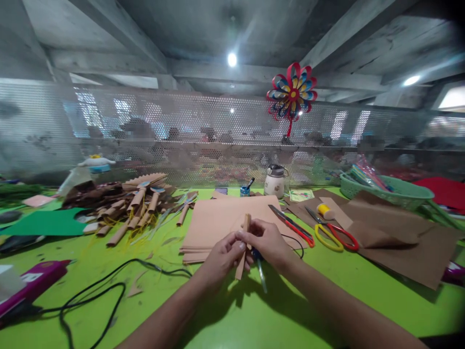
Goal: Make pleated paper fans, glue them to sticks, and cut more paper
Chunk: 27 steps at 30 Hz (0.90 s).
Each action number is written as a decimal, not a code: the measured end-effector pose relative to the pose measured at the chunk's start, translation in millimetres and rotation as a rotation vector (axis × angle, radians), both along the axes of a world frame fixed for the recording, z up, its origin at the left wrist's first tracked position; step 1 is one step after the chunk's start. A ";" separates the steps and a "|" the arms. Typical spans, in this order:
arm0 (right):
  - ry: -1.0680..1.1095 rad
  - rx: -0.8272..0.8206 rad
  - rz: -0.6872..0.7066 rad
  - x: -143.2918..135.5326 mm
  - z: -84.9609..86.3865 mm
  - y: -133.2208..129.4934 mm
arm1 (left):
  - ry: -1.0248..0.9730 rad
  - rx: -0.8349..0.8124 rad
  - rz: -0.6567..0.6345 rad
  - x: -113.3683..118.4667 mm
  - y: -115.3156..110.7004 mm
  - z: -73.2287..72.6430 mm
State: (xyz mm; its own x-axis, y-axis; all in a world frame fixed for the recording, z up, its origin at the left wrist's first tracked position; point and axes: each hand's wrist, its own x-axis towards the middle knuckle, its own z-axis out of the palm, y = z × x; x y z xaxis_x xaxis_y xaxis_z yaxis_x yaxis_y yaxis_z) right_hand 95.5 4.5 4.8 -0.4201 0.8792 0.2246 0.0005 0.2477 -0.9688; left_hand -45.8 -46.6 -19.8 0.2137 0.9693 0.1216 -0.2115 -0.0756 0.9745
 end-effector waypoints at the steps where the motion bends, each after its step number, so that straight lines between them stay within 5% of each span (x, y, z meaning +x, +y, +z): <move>1: 0.023 -0.024 0.012 0.3 0.2 -1.5 | 0.014 0.008 -0.005 -0.1 0.4 -0.4; 9: 0.197 -0.205 0.092 2.4 3.5 -9.9 | 0.083 -0.009 -0.035 4.0 -3.7 3.1; 27: 0.093 -0.038 -0.098 11.2 -1.3 1.6 | 0.150 0.028 -0.079 6.8 -11.3 11.5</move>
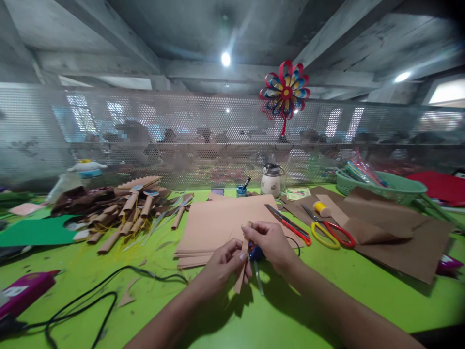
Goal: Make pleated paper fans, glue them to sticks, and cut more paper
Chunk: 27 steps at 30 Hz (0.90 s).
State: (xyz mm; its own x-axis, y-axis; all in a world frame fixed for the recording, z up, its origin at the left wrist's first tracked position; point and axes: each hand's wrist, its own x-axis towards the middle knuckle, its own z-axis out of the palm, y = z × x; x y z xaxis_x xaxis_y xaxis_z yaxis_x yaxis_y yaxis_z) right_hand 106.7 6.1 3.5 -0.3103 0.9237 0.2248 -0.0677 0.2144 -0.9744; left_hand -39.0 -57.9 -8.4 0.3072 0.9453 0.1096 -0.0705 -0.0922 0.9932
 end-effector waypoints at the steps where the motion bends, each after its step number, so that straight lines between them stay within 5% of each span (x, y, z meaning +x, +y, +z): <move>1: -0.005 0.000 0.000 0.5 0.2 -0.4 | -0.005 -0.003 -0.001 0.2 -0.3 -0.2; 16: 0.015 0.047 -0.046 3.1 3.5 -7.6 | -0.161 -0.178 0.010 4.5 -1.0 -1.1; 22: 0.097 -0.074 0.155 -3.9 3.0 -18.6 | -0.178 -0.204 0.067 10.2 1.6 -1.6; 27: 0.033 0.013 0.044 -4.1 0.9 -13.5 | -0.172 -0.199 0.108 8.0 1.4 1.3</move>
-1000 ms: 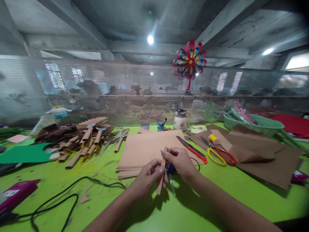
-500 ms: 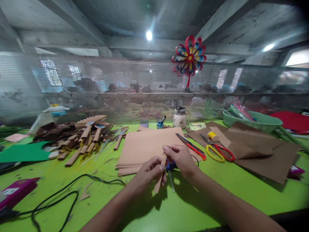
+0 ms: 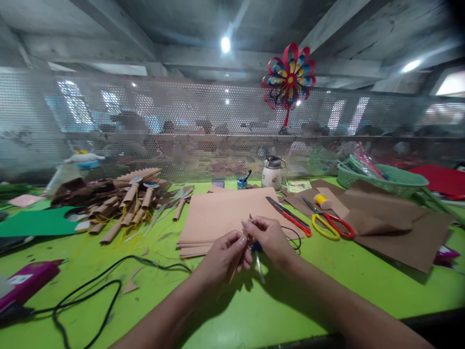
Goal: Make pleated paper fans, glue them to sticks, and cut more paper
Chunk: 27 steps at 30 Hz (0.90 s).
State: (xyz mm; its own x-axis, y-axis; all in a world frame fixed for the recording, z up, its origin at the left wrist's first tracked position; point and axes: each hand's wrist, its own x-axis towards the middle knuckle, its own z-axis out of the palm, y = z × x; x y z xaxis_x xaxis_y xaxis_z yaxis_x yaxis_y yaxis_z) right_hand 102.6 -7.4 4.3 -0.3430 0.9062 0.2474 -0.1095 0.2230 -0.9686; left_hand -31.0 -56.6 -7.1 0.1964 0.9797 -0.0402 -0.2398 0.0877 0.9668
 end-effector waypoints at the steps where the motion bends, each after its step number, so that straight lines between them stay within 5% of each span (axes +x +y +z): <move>1: -0.007 0.008 -0.014 0.5 -0.2 1.2 | -0.004 0.000 0.005 -0.5 -0.3 0.9; 13: 0.083 -0.153 -0.006 3.2 -4.2 2.9 | -0.052 -0.044 -0.037 -4.3 4.2 -9.8; 27: 0.046 -0.099 0.101 3.7 -2.4 3.4 | -0.017 -0.033 -0.088 -13.2 10.5 -18.0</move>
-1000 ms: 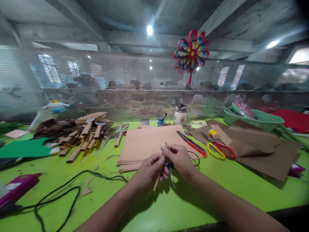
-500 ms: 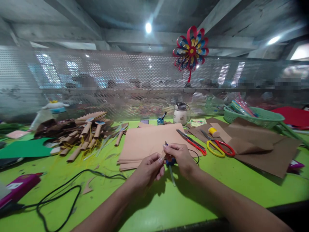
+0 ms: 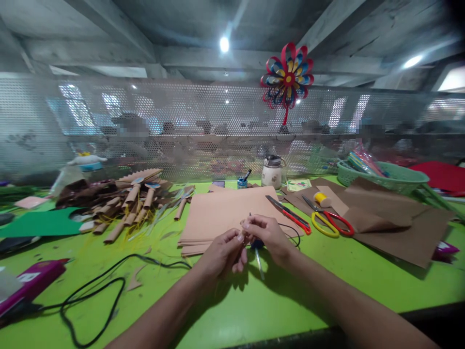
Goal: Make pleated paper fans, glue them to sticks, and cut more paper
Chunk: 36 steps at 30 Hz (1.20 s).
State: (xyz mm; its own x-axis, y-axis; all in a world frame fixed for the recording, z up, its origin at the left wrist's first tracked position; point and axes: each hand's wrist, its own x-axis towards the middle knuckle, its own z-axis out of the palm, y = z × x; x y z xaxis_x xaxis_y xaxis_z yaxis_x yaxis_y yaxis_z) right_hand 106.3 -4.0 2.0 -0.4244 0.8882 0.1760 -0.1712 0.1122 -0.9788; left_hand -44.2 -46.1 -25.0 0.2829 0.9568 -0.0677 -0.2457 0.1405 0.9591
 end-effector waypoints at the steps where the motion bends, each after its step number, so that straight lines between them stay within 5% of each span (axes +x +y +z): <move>1: 0.000 0.003 0.002 -0.4 -0.5 -0.2 | 0.003 0.007 0.010 -0.2 0.1 -0.5; 17: -0.142 0.225 -0.184 -0.7 -4.1 2.9 | -0.048 -0.029 -0.012 4.0 -3.5 5.7; 26: -0.041 0.159 -0.170 -3.1 -7.1 3.6 | 0.014 0.003 -0.044 3.6 -2.3 6.9; 32: -0.030 0.156 -0.281 3.6 -11.9 22.8 | 0.075 -0.056 -0.038 0.6 -3.7 7.2; 36: -0.021 0.108 -0.191 4.0 -12.0 23.5 | 0.096 -0.046 0.020 -0.8 -1.7 4.0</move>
State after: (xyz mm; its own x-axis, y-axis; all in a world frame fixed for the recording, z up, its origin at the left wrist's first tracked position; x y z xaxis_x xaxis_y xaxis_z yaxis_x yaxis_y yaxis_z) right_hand 110.3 19.5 -10.0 -0.2551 0.9292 0.2674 -0.1164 0.2450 -0.9625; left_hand -45.0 -47.9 -21.0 0.2542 0.9573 -0.1375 -0.1563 0.1809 0.9710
